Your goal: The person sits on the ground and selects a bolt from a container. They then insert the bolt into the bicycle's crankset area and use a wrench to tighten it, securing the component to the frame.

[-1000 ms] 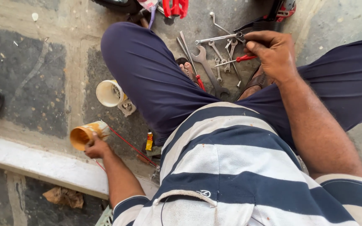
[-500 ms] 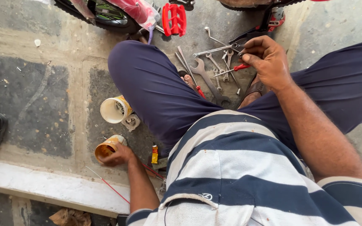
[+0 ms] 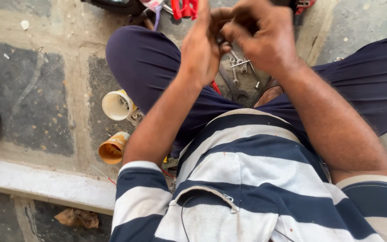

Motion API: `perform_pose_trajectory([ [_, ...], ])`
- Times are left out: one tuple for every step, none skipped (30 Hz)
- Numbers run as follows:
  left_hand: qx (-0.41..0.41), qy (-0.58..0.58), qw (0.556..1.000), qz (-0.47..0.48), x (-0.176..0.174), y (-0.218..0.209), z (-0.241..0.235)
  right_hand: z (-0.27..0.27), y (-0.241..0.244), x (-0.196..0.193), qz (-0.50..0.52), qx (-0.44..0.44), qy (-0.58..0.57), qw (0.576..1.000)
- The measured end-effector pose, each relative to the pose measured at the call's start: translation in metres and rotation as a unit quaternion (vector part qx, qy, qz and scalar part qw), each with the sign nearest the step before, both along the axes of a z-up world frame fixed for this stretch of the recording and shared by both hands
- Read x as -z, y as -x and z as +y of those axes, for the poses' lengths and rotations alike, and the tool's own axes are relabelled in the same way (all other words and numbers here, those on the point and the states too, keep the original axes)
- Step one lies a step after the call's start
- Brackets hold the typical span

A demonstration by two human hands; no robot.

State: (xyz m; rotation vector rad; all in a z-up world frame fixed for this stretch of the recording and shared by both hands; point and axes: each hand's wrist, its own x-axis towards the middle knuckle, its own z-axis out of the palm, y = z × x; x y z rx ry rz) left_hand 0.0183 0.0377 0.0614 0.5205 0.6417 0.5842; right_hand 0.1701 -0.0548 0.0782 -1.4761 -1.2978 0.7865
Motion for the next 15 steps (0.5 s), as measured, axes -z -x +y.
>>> perform_pose_trajectory([
  [-0.01,0.002,1.0,-0.013,0.012,-0.009,0.007,0.001,-0.006,0.009,0.01,0.037,-0.02,0.999],
  [-0.004,-0.016,1.0,-0.007,0.024,-0.014,0.014,0.002,-0.014,0.023,0.019,0.073,-0.04,0.996],
  [0.002,-0.033,0.999,-0.001,0.035,-0.017,0.021,0.002,-0.02,0.041,-0.025,0.08,-0.008,0.996],
  [0.008,-0.051,0.999,0.004,0.045,-0.021,0.028,0.0,-0.027,0.063,-0.068,0.087,0.026,0.994],
  [-0.003,-0.075,0.997,0.035,0.054,-0.023,0.036,-0.003,-0.033,0.089,-0.111,0.093,0.059,0.988],
  [-0.014,-0.1,0.993,0.066,0.062,-0.024,0.043,-0.007,-0.035,0.118,-0.169,0.054,0.064,0.982],
  [-0.026,-0.123,0.987,0.098,0.069,-0.026,0.049,-0.013,-0.034,0.148,-0.226,0.014,0.069,0.972],
  [-0.032,-0.135,0.985,0.1,0.076,-0.03,0.054,-0.02,-0.032,0.179,-0.219,-0.022,0.145,0.965],
  [-0.037,-0.142,0.983,0.105,0.082,-0.032,0.055,-0.03,-0.027,0.208,-0.207,-0.061,0.223,0.951],
  [-0.043,-0.15,0.982,0.11,0.088,-0.034,0.054,-0.04,-0.022,0.232,-0.247,-0.091,0.264,0.928],
  [-0.038,-0.178,0.976,0.124,0.092,-0.038,0.053,-0.046,-0.024,0.251,-0.288,-0.121,0.303,0.9],
  [-0.032,-0.205,0.969,0.138,0.095,-0.043,0.049,-0.052,-0.027,0.264,-0.296,-0.144,0.356,0.875],
  [-0.027,-0.233,0.96,0.151,0.097,-0.046,0.048,-0.056,-0.028,0.273,-0.303,-0.167,0.406,0.846],
  [-0.02,-0.232,0.961,0.147,0.097,-0.048,0.048,-0.056,-0.03,0.278,-0.31,-0.189,0.455,0.813],
  [-0.012,-0.23,0.962,0.145,0.096,-0.046,0.047,-0.056,-0.034,0.281,-0.3,-0.165,0.454,0.823],
])
